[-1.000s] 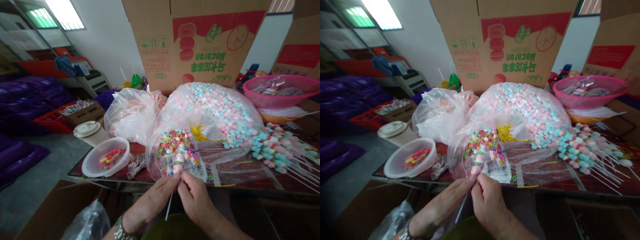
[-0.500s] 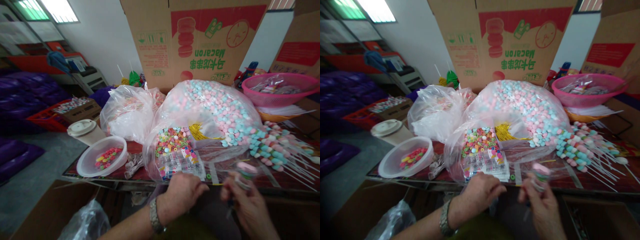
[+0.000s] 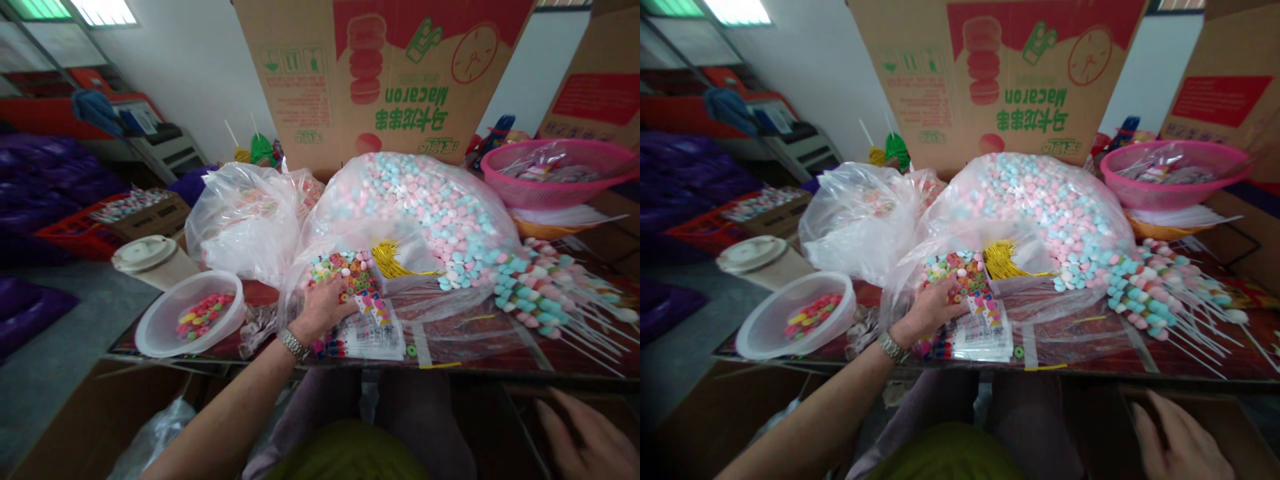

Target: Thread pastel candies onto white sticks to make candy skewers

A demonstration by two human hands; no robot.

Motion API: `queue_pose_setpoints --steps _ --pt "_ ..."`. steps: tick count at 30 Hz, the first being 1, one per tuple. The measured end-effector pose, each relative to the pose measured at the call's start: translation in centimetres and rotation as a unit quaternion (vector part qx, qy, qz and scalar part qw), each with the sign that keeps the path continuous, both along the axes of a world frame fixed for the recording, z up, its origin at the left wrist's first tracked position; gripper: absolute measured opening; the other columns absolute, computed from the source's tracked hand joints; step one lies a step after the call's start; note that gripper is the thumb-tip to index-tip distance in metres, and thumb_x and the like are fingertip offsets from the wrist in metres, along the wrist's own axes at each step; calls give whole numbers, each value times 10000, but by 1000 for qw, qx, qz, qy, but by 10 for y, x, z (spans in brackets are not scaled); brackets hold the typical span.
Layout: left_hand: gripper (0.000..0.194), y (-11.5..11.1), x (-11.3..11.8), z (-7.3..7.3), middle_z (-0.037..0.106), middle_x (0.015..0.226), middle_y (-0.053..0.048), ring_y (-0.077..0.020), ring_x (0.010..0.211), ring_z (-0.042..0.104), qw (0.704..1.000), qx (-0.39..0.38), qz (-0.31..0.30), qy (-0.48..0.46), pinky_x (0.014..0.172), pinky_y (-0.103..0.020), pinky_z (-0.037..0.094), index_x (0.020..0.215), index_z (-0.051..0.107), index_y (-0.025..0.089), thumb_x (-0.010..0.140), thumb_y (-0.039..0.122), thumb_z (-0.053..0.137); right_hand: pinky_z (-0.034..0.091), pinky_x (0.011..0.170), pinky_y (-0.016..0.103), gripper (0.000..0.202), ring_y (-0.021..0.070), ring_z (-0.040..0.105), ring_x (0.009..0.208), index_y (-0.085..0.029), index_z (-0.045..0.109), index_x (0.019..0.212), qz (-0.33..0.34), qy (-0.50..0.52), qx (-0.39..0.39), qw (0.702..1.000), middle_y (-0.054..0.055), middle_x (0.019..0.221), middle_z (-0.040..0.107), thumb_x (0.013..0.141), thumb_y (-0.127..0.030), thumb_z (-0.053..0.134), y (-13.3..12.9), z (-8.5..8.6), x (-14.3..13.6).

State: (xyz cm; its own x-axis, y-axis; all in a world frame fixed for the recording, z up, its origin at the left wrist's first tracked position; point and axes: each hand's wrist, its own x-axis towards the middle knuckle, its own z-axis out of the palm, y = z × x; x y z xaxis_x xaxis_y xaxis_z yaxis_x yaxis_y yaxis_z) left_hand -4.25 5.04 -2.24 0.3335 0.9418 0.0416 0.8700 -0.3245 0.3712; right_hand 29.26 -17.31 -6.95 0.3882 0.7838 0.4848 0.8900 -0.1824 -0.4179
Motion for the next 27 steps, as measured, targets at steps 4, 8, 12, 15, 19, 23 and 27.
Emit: queue_pose_setpoints --steps 4,8,12,15,19,23,27 --pt "222 2 0 -1 664 991 -64 -269 967 557 1000 -2 -5 -15 945 -426 294 840 677 216 693 381 690 443 865 480 239 286 598 958 -173 615 1028 184 -100 48 977 132 1026 653 882 -320 496 57 1 -71" --pt "102 6 -5 -1 666 817 -41 -197 796 580 999 -5 4 -49 826 -340 375 755 636 174 774 267 597 421 870 471 189 267 572 989 -185 581 1054 277 -73 76 955 119 1036 632 877 -214 521 73 9 -122" --pt "144 -4 -10 25 633 701 -1 -134 662 548 995 -22 -42 -90 660 -234 391 717 606 174 821 247 538 438 830 422 225 248 565 963 -190 555 1096 292 -9 94 952 110 1013 618 877 -164 511 70 21 -126" --pt "122 -26 -2 55 626 695 14 -126 675 551 967 -58 -209 -133 673 -221 393 724 610 187 821 202 538 415 876 432 306 271 526 1047 -167 522 1163 289 30 105 951 137 1097 589 861 -208 551 79 41 -129" --pt "106 -56 17 69 638 783 1 -153 780 568 947 -65 -290 -119 849 -285 382 804 602 196 820 140 513 451 673 288 126 176 571 761 -184 578 831 351 144 18 925 42 791 613 894 -207 471 96 56 -144" --pt "85 -69 33 46 643 846 -27 -167 787 567 963 -97 -206 -142 714 -256 416 861 600 177 802 167 540 391 543 218 208 124 513 601 -185 533 709 293 260 -55 918 -8 641 543 895 -220 448 97 50 -142" --pt "119 -65 42 27 633 709 -4 -140 688 563 964 -137 -192 -126 637 -227 400 733 605 161 819 170 524 397 608 214 115 128 520 677 -182 543 753 304 292 -71 904 -2 718 549 858 -211 506 88 49 -125"
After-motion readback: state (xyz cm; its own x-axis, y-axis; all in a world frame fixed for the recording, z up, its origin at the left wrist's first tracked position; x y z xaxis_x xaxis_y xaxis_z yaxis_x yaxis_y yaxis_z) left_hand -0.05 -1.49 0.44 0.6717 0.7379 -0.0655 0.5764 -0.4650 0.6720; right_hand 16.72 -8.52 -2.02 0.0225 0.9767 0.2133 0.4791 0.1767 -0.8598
